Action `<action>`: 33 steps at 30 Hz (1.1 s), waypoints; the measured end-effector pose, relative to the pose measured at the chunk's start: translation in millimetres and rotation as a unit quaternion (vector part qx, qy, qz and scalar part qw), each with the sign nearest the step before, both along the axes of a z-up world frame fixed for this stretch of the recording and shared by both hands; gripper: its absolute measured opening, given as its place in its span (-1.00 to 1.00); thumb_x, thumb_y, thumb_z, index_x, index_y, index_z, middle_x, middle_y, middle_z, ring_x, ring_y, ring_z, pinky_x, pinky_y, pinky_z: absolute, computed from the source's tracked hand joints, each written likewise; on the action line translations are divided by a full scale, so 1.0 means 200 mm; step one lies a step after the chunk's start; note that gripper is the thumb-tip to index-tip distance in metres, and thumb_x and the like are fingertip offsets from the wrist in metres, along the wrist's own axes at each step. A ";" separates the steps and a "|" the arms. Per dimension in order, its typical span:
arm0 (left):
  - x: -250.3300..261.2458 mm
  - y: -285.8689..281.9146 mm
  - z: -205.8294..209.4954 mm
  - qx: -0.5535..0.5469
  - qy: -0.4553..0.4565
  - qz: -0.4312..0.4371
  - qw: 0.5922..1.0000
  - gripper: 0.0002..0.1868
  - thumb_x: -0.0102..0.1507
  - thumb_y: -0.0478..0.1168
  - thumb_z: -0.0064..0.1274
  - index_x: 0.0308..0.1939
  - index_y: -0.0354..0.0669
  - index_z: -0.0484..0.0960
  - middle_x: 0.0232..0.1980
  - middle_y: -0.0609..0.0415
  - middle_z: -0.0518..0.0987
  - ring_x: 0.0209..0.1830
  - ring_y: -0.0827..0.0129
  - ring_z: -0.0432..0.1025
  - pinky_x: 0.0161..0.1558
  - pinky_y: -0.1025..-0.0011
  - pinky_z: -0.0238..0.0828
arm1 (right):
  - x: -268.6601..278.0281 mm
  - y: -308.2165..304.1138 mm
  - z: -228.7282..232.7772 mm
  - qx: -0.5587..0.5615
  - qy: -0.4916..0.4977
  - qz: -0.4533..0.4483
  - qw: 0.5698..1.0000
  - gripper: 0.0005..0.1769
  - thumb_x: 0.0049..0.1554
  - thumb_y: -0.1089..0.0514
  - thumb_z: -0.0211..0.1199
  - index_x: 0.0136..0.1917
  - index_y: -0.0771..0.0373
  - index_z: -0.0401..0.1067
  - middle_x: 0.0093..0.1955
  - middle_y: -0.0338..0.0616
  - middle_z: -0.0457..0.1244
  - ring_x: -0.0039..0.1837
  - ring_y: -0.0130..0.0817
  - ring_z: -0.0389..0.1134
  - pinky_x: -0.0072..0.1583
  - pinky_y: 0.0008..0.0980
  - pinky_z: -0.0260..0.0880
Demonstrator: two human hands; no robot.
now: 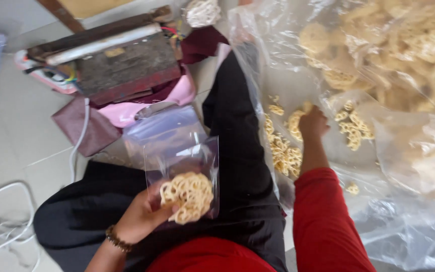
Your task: Manually filling small plastic bags with crackers and sealing them using a heat sealer.
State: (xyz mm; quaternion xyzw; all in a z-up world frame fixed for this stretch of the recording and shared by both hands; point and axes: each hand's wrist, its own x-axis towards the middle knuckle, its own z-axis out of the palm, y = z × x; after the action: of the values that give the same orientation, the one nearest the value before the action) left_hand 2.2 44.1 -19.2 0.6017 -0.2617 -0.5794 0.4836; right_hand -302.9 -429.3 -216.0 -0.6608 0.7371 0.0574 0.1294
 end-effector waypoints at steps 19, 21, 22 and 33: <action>-0.13 -0.02 0.07 -0.042 -0.157 -0.029 0.986 -0.23 0.01 -0.17 0.42 0.33 0.11 0.57 -0.25 -0.04 0.78 -0.57 0.49 0.47 -0.57 0.48 0.46 | 0.59 1.09 1.29 0.257 -0.448 0.541 0.664 -0.46 0.14 0.18 0.31 0.37 0.38 0.40 -0.06 0.18 0.43 0.10 0.21 0.48 0.42 0.45 -0.02; -0.16 -0.02 0.08 -0.085 -0.019 -0.058 0.995 -0.14 0.09 -0.08 0.39 0.45 -0.08 0.41 0.17 -0.26 0.66 0.06 0.14 0.56 0.02 0.15 0.57 | 0.62 1.13 1.32 0.299 -0.444 0.542 0.648 -0.66 0.26 0.17 0.14 0.25 0.32 0.52 -0.31 0.12 0.40 -0.04 0.11 0.52 0.43 0.34 0.08; -0.17 -0.02 0.03 -0.083 -0.017 -0.054 0.995 -0.14 0.09 -0.08 0.39 0.45 -0.08 0.41 0.17 -0.26 0.66 0.06 0.14 0.56 0.02 0.15 0.57 | 0.63 1.18 1.29 0.303 -0.442 0.543 0.647 -0.66 0.26 0.17 0.14 0.25 0.32 0.52 -0.31 0.12 0.40 -0.04 0.11 0.52 0.43 0.34 0.08; -0.19 0.02 -0.18 -0.146 0.083 0.048 0.985 -0.53 0.26 -0.08 0.26 0.15 -0.28 0.64 -0.11 -0.08 0.72 -0.12 0.41 0.53 -0.05 0.29 0.57 | 0.62 1.41 1.21 0.113 -0.399 0.663 0.623 -0.77 0.18 -0.02 0.33 -0.07 0.17 0.63 0.00 -0.18 0.44 0.12 -0.07 0.44 0.41 0.37 0.01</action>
State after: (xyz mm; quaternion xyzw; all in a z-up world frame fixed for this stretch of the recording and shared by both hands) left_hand -36.1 47.3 -54.8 0.4859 -0.2734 -0.5591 0.6136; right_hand -179.6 -147.2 26.1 -0.9089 -0.0369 -0.0588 0.4112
